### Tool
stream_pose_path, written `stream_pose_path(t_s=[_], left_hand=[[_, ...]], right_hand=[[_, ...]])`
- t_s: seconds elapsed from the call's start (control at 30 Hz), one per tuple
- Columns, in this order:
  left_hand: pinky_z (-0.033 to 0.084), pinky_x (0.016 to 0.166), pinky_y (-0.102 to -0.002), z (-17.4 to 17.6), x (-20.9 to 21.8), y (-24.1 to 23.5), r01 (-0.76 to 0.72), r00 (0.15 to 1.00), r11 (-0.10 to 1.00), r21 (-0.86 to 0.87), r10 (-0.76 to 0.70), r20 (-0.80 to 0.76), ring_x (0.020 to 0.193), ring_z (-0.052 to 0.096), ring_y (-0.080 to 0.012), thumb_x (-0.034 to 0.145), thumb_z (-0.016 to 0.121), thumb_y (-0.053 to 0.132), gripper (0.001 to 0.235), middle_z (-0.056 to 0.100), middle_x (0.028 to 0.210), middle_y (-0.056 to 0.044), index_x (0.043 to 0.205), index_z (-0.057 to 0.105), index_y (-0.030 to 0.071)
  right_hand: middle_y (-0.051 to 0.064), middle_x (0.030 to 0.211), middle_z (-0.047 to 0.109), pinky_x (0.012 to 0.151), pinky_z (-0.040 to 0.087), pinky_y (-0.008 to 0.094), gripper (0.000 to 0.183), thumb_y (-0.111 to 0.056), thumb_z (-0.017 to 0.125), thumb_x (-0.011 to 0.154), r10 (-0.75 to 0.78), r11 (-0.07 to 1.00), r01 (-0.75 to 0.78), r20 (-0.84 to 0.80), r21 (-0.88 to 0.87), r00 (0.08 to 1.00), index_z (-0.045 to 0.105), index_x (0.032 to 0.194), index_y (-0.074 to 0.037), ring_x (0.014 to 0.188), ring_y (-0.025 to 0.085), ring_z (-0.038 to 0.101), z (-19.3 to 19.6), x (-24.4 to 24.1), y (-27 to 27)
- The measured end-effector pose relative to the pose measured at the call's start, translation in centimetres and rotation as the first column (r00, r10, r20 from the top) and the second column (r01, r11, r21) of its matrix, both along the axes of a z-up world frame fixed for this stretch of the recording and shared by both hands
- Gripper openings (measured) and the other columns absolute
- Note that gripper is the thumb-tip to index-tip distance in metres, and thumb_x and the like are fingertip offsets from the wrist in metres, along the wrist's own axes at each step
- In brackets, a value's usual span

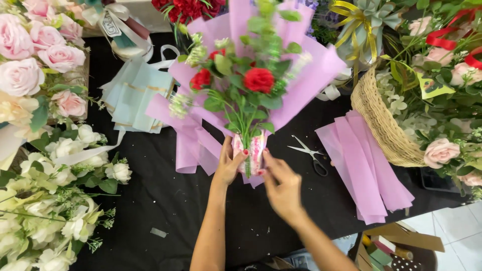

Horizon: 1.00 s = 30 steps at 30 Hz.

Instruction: Wrapping a flower bouquet with decorative paper and tape at a design station

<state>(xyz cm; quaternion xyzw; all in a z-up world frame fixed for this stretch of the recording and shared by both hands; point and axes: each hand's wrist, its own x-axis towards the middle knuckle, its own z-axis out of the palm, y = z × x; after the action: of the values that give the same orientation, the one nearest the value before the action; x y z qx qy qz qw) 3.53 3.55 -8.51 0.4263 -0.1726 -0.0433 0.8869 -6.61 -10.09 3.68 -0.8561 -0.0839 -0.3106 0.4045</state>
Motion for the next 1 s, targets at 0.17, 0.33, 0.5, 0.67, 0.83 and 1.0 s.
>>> stream_pose_path(t_s=[0.17, 0.33, 0.5, 0.67, 0.83, 1.0], left_hand=[[0.064, 0.071, -0.035, 0.7, -0.6, -0.1, 0.078, 0.984, 0.967, -0.244, -0.113, -0.135, 0.089, 0.071, -0.0254, 0.088, 0.074, 0.017, 0.062, 0.066, 0.109, -0.016, 0.140, 0.044, 0.001], [0.064, 0.073, -0.038, -1.6, -0.1, -0.9, 0.040, 0.991, 0.960, -0.276, -0.074, -0.114, 0.091, 0.073, -0.0257, 0.086, 0.073, 0.012, 0.060, 0.066, 0.111, -0.017, 0.138, 0.047, -0.002], [0.062, 0.085, -0.042, -1.6, 0.2, -0.6, 0.004, 0.999, 0.982, -0.187, -0.010, -0.031, 0.104, 0.071, -0.0262, 0.084, 0.076, -0.001, 0.078, 0.067, 0.123, -0.018, 0.152, 0.038, 0.005], [0.060, 0.092, -0.050, -1.5, 0.7, -1.0, -0.062, 0.997, 0.997, 0.047, 0.060, 0.056, 0.118, 0.065, -0.0321, 0.075, 0.087, 0.005, 0.108, 0.052, 0.149, -0.017, 0.162, 0.023, 0.015], [0.056, 0.098, -0.053, -1.8, 0.5, -1.2, -0.058, 0.996, 0.994, 0.092, 0.052, 0.068, 0.128, 0.055, -0.0333, 0.078, 0.084, 0.010, 0.108, 0.042, 0.155, -0.017, 0.164, 0.019, 0.017], [0.051, 0.103, -0.053, -3.2, 0.1, -1.8, -0.024, 1.000, 0.998, 0.062, 0.024, 0.015, 0.135, 0.048, -0.0293, 0.081, 0.080, 0.008, 0.107, 0.033, 0.160, -0.011, 0.166, 0.015, 0.019]], right_hand=[[0.007, 0.091, 0.077, 0.078, 0.055, 0.036, 0.015, -0.023, 0.084, 0.093, -0.261, 0.965, 0.262, -0.049, 0.027, 0.964, 0.078, 0.105, -0.015, 0.090, 0.028, 0.074, -2.5, 11.7, -12.4], [0.020, 0.111, 0.069, 0.091, 0.054, 0.051, 0.070, -0.034, 0.096, 0.068, -0.245, 0.949, 0.193, -0.194, -0.250, 0.950, 0.069, 0.123, -0.001, 0.105, 0.043, 0.068, -7.8, 21.9, -18.5], [0.018, 0.098, 0.071, 0.080, 0.060, 0.051, 0.060, -0.028, 0.093, 0.066, -0.224, 0.969, 0.186, -0.265, -0.160, 0.938, 0.070, 0.112, 0.001, 0.092, 0.041, 0.072, -8.4, 25.4, -19.5], [0.018, 0.091, 0.066, 0.075, 0.062, 0.053, 0.048, -0.019, 0.088, 0.065, -0.179, 0.964, 0.239, -0.380, 0.118, 0.908, 0.067, 0.101, 0.004, 0.083, 0.039, 0.070, -8.1, 27.8, -20.6], [0.018, 0.086, 0.063, 0.071, 0.064, 0.055, 0.039, -0.011, 0.084, 0.065, -0.116, 0.903, 0.289, -0.468, 0.318, 0.876, 0.065, 0.093, 0.007, 0.077, 0.037, 0.069, -8.5, 29.3, -22.2], [0.017, 0.080, 0.060, 0.067, 0.066, 0.057, 0.030, -0.004, 0.081, 0.065, -0.037, 0.798, 0.350, -0.539, 0.490, 0.841, 0.063, 0.085, 0.009, 0.070, 0.036, 0.069, -9.6, 30.8, -21.3]])
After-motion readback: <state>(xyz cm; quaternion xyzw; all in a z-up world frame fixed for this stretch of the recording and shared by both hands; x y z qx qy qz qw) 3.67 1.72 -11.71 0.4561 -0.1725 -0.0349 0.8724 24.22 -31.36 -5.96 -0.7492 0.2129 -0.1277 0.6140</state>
